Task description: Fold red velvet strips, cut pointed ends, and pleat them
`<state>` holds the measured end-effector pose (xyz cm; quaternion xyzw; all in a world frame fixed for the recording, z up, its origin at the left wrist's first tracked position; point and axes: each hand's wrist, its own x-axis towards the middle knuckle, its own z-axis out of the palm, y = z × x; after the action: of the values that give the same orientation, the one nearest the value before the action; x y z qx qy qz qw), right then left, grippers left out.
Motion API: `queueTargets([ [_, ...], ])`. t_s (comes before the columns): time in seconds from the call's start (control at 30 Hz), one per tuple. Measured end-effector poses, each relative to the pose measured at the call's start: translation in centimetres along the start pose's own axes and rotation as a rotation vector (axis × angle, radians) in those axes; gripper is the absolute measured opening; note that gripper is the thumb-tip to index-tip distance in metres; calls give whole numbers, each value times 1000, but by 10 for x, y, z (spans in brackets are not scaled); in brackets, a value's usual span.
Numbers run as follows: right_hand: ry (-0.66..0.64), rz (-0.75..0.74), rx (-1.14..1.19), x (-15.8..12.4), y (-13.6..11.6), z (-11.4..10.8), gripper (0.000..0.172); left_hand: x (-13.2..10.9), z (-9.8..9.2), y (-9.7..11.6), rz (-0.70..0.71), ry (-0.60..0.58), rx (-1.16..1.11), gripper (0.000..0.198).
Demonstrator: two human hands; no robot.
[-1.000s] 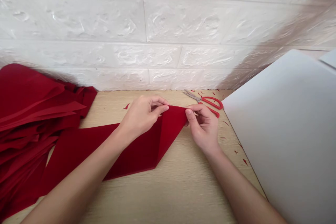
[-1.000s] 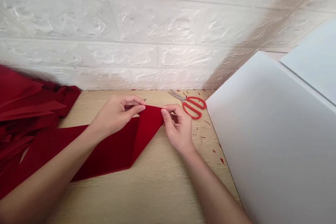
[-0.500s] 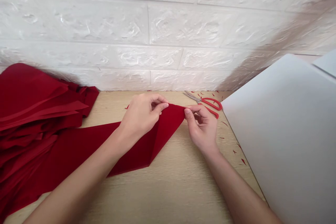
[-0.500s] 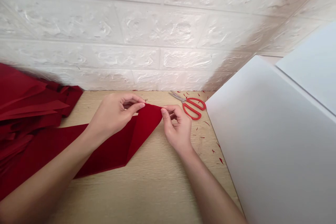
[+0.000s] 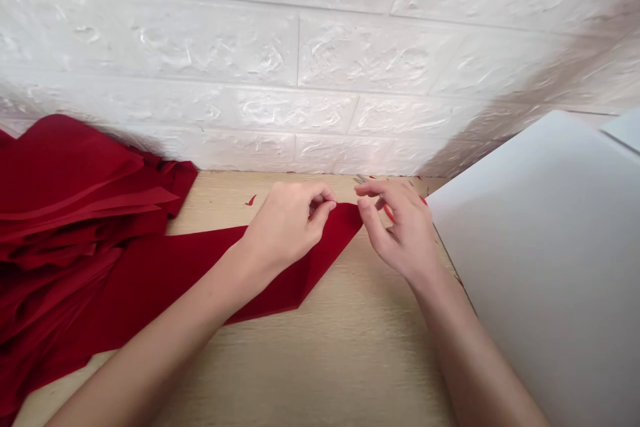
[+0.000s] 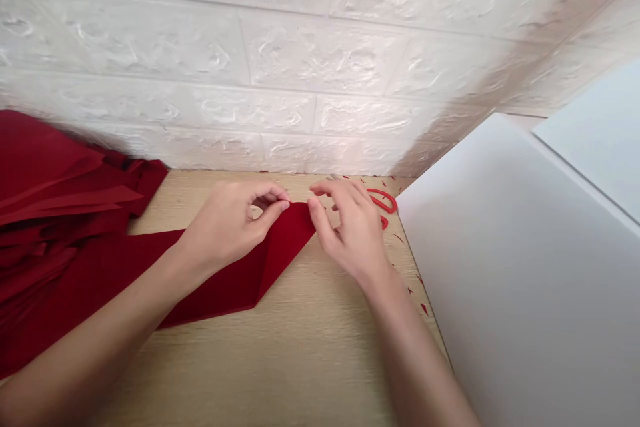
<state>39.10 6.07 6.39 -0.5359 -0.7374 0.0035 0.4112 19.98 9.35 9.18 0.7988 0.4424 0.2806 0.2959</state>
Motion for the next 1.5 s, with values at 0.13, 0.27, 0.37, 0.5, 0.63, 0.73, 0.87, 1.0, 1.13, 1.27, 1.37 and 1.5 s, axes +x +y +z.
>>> queueTargets([
  [0.13,-302,-297,-158,23,1,-10,37,-1,-1,2,21,-32,-9,18],
  [0.27,-318,-301,-142,31,0,-16,39,-1,-7,5,1,-35,-149,14],
  [0.37,-239,-291,-114,31,-9,-21,35,0,-10,6,12,-46,-257,13],
  [0.5,-143,-261,-95,35,-26,-31,30,0,-12,6,-35,-127,-535,16],
  [0.63,-37,-208,-165,47,-33,-36,33,0,-19,5,-109,-368,-601,24],
  [0.73,68,-117,-188,56,-26,-35,31,0,-32,1,-165,-495,-552,20],
  [0.87,182,59,-157,54,-2,-28,27,-4,-52,-9,-265,-607,-427,28],
  [1.0,150,202,-159,31,23,-9,32,-15,-66,-23,-244,-520,-117,29],
  [1.13,61,288,-163,-3,32,15,38,-33,-72,-33,-219,-342,390,37],
  [1.27,-93,367,-219,-22,27,35,37,-52,-72,-41,-289,-256,782,47],
  [1.37,-158,406,-285,-26,24,41,34,-61,-72,-52,-347,-307,723,51],
  [1.5,-189,381,-354,-27,26,40,35,-71,-85,-64,-411,-290,380,43],
])
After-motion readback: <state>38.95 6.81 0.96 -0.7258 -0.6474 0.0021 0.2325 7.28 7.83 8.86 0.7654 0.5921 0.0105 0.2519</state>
